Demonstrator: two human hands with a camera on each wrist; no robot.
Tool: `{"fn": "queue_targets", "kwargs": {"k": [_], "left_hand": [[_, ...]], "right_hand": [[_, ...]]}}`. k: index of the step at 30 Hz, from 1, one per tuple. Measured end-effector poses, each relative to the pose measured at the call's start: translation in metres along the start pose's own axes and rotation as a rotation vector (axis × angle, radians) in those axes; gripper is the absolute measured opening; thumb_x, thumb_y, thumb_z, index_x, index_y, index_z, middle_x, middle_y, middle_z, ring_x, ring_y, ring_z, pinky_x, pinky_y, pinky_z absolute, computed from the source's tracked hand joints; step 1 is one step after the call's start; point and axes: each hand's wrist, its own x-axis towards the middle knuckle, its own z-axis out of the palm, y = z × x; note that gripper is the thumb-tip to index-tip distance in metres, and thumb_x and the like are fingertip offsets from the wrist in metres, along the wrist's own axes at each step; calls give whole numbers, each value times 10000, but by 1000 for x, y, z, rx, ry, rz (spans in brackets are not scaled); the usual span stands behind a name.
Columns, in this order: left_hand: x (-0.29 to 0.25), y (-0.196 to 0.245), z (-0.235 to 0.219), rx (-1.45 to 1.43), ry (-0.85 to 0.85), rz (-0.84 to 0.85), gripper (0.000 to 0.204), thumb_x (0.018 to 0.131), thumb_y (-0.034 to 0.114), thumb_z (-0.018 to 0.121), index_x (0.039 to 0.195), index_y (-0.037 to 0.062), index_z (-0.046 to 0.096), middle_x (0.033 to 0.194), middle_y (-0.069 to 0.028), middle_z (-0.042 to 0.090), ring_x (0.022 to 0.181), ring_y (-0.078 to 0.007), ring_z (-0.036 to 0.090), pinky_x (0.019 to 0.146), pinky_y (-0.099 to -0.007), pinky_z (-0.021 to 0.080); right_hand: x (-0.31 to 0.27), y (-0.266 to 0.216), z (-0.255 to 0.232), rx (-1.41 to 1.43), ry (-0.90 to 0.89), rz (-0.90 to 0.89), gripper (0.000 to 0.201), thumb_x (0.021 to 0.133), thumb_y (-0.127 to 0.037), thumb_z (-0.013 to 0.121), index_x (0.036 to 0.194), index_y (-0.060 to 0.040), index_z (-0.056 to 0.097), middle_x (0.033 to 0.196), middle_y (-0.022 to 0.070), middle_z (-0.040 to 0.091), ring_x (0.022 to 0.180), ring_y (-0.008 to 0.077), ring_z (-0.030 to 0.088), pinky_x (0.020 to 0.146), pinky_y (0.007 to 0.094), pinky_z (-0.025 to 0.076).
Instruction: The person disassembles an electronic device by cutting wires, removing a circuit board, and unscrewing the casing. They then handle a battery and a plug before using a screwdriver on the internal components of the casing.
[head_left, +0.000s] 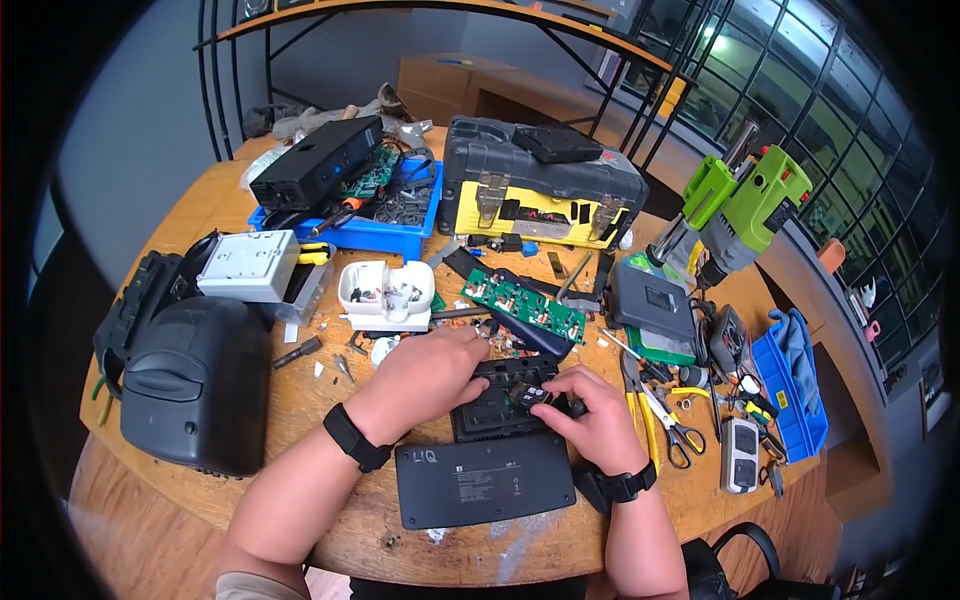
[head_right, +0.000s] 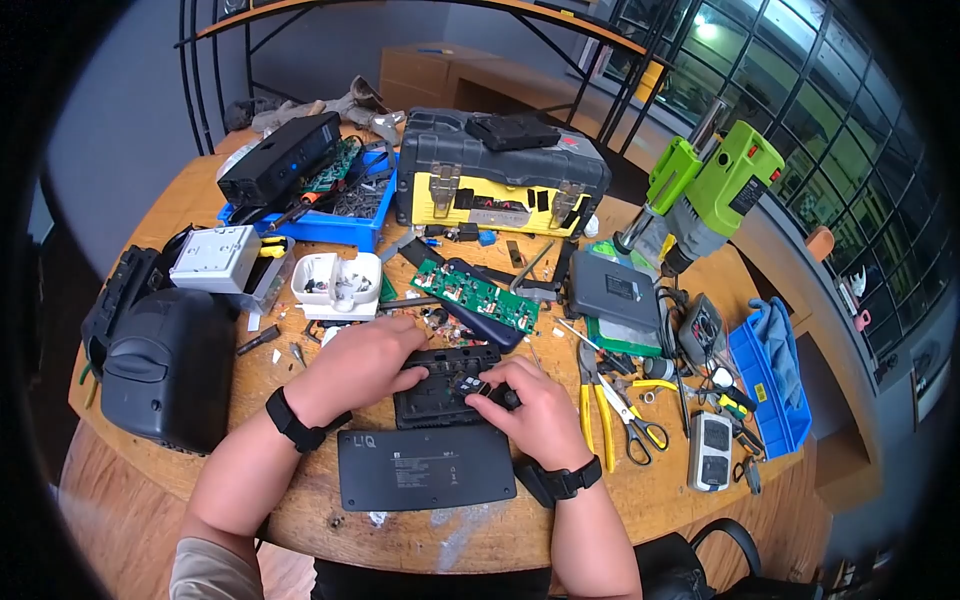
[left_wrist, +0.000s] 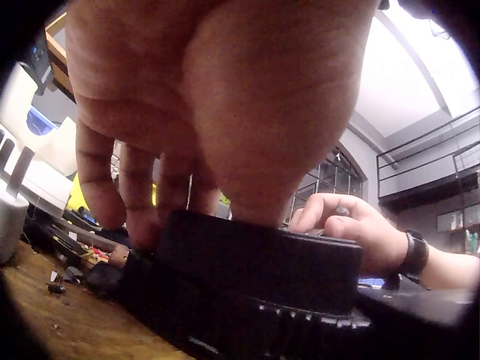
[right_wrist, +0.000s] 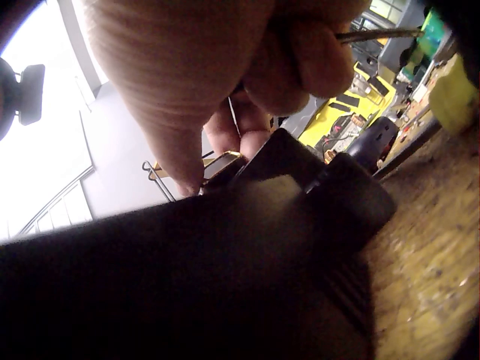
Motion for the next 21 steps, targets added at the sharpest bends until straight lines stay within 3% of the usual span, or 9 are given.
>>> {"fn": "queue_targets", "kwargs": {"k": [14, 21], "left_hand": [[0, 0, 0, -14, -12, -1, 289, 880, 224, 768, 1068, 28, 668, 1048, -139, 672, 1040, -349, 681, 852, -457, 579], [0, -4, -10, -54, -42, -46, 266, 946, 294, 697, 1041, 46, 677, 1025, -126, 671, 1025, -340, 685, 832, -472, 573]], "right_hand": [[0, 1, 1, -13, -11, 12, 276, 812, -108, 886, 971, 7, 692, 973, 129, 719, 910, 282, 708, 814, 346, 549], [0, 1, 1, -11, -1, 0, 278, 809, -102, 888, 972, 9, 692, 971, 128, 722, 912, 281, 710, 817, 347, 550]]}}
